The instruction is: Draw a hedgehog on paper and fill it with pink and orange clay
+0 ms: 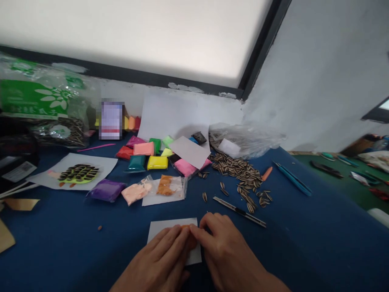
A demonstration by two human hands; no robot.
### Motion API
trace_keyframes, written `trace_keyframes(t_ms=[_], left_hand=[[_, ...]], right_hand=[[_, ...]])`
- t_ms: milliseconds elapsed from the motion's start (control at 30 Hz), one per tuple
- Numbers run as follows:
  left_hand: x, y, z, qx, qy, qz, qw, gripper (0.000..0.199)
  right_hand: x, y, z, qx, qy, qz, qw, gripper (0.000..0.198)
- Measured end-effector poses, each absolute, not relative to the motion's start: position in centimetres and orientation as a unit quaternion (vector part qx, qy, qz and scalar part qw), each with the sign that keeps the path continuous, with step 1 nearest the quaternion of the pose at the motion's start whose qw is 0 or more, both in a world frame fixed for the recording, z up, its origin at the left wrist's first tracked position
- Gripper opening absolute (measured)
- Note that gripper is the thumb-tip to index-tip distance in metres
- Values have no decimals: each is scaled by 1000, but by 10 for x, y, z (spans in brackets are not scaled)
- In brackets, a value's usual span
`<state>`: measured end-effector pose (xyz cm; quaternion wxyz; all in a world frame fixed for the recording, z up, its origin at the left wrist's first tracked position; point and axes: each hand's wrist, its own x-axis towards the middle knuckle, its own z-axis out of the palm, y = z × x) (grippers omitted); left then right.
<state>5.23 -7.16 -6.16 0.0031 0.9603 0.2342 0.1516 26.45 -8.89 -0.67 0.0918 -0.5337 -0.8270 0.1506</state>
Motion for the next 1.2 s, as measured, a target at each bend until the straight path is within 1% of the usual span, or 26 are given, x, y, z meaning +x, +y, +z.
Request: trace_keyframes(t_ms=[100,200,267,333,500,600,700,833,1067,1200], left_hand=[[53,-72,-58,959,242,148,29,51],[54,-74,-54,951,269,135,71,51],[55,-74,-53,946,282,131,88,51],[56,-74,-55,950,271,138,75,52],[56,-72,-60,954,251,163,31,53],[56,-72,-58,955,242,167,25,48],[56,-73,-54,954,244,168,34,49],[55,-72,-55,951,248,176,55,53],[55,-72,-60,958,232,168,15,48],[55,-73,-58,954,238,182,24,45]], right_hand=[[266,-87,-3,-531,-826,159,103,29],[267,-83,1,-548,-811,160,131,31],[266,-79,4,-551,-806,162,145,27],[264,-75,5,-549,-805,172,145,23],[256,-66,4,-540,-814,185,107,21],[253,-63,6,-539,-823,165,66,22],[250,-60,9,-547,-823,146,38,20],[248,-57,13,-554,-819,147,28,16],[245,-56,9,-539,-832,127,-19,12],[246,-59,4,-528,-842,111,-7,13]])
